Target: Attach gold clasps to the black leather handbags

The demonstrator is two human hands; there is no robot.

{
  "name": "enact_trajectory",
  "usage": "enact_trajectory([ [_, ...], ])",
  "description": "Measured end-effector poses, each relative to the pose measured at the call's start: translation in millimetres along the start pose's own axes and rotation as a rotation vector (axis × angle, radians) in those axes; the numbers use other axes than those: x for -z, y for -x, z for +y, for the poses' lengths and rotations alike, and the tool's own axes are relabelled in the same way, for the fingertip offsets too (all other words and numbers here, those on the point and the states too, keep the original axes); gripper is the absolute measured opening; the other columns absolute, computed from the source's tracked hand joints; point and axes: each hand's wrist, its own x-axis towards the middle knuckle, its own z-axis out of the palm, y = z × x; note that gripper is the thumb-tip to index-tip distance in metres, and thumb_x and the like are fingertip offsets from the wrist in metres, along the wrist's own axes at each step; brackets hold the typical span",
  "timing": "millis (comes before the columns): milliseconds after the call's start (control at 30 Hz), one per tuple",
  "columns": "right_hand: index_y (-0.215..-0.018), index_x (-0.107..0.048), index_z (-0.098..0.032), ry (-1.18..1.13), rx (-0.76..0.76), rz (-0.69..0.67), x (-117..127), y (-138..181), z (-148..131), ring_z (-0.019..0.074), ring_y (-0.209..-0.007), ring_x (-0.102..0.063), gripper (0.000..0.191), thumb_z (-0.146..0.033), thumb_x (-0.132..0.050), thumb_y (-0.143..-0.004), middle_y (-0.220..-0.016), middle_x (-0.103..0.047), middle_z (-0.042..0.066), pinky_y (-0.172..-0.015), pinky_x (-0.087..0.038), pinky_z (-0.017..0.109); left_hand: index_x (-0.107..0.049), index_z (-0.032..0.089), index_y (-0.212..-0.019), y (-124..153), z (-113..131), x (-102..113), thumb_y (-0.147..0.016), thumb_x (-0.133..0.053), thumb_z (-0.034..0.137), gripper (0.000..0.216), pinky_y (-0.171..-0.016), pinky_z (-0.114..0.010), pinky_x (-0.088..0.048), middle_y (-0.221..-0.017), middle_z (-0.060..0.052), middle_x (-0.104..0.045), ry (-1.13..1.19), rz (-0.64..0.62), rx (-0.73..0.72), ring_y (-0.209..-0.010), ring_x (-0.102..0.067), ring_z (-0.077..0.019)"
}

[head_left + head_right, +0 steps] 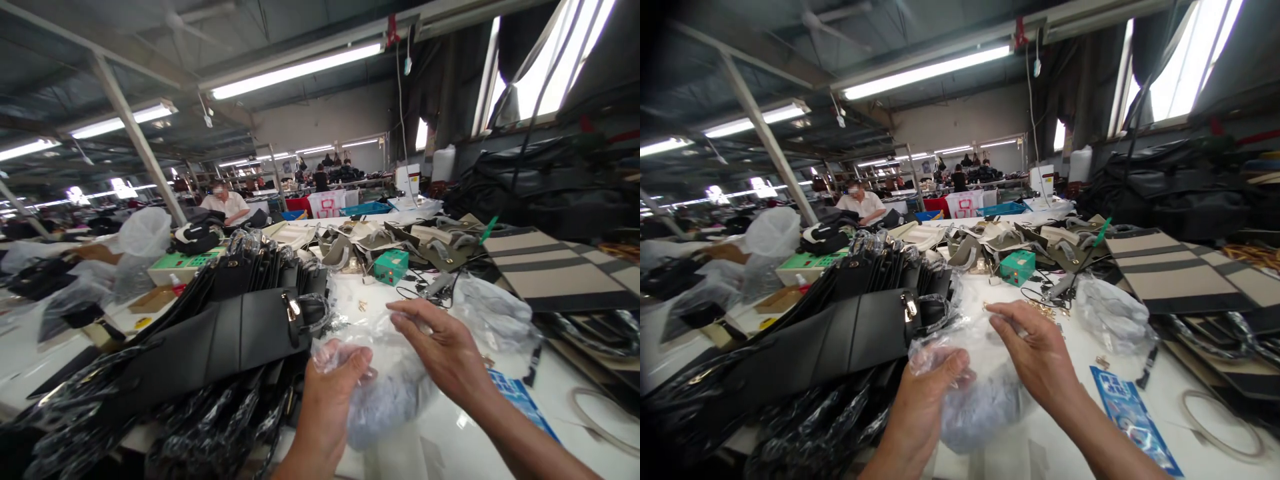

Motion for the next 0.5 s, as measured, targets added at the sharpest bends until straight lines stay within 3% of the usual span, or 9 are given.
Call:
enact_trajectory([
  [133,-0.101,-0.075,-0.028,-0.017,0.190,0.032,-20,-22,2,0.0212,-0.098,-0.065,0.017,-0.031,-0.061,-0.094,-0.103,-0.072,0.006,-0.092,-0.050,0.039,-0.068,0.012,-0.092,11,-3,-7,-0.054,-0.092,0.041,0.053,-0.064,-0.031,-0.056,-0.079,-0.007,-0.073,0.151,0.194,0.026,-0.066,-0.072,-0.0221],
  [233,-0.100,-0.076,-0.030,0.078,0.207,0.090,-28,-16,19,0.0244,-0.111,-0.059,0.017,-0.032,-0.060,-0.093,-0.116,-0.067,0.007,-0.098,-0.046,0.046,-0.068,0.011,-0.095,12,-22,-11,-0.052,-0.093,0.042,0.058,-0.069,-0.035,-0.058,-0.084,-0.010,-0.075,0.218,0.278,0.068,-0.072,-0.073,-0.0260],
  [300,-0.102,-0.075,-0.029,0.127,0.138,0.141,-28,-2,28,0.0258,-0.111,-0.058,0.019,-0.036,-0.061,-0.092,-0.117,-0.064,0.009,-0.097,-0.046,0.047,-0.070,0.011,-0.093,12,-37,-11,-0.052,-0.093,0.042,0.056,-0.071,-0.035,-0.058,-0.083,-0.010,-0.076,0.235,0.293,0.103,-0.075,-0.074,-0.0272],
  [367,-0.103,-0.073,-0.025,0.136,-0.009,0.158,-27,16,31,0.0247,-0.099,-0.062,0.025,-0.043,-0.062,-0.090,-0.106,-0.066,0.008,-0.088,-0.050,0.042,-0.072,0.011,-0.093,13,-51,-10,-0.054,-0.092,0.046,0.056,-0.073,-0.035,-0.058,-0.082,-0.011,-0.076,0.220,0.285,0.110,-0.080,-0.074,-0.0289],
  [500,-0.093,-0.067,-0.021,-0.016,-0.348,-0.109,-29,45,24,0.0201,-0.069,-0.062,0.038,-0.057,-0.062,-0.083,-0.074,-0.066,0.001,-0.062,-0.049,0.030,-0.076,0.016,-0.091,20,-67,-4,-0.055,-0.090,0.047,0.049,-0.086,-0.038,-0.056,-0.091,-0.012,-0.077,0.079,0.195,0.069,-0.097,-0.071,-0.0342],
])
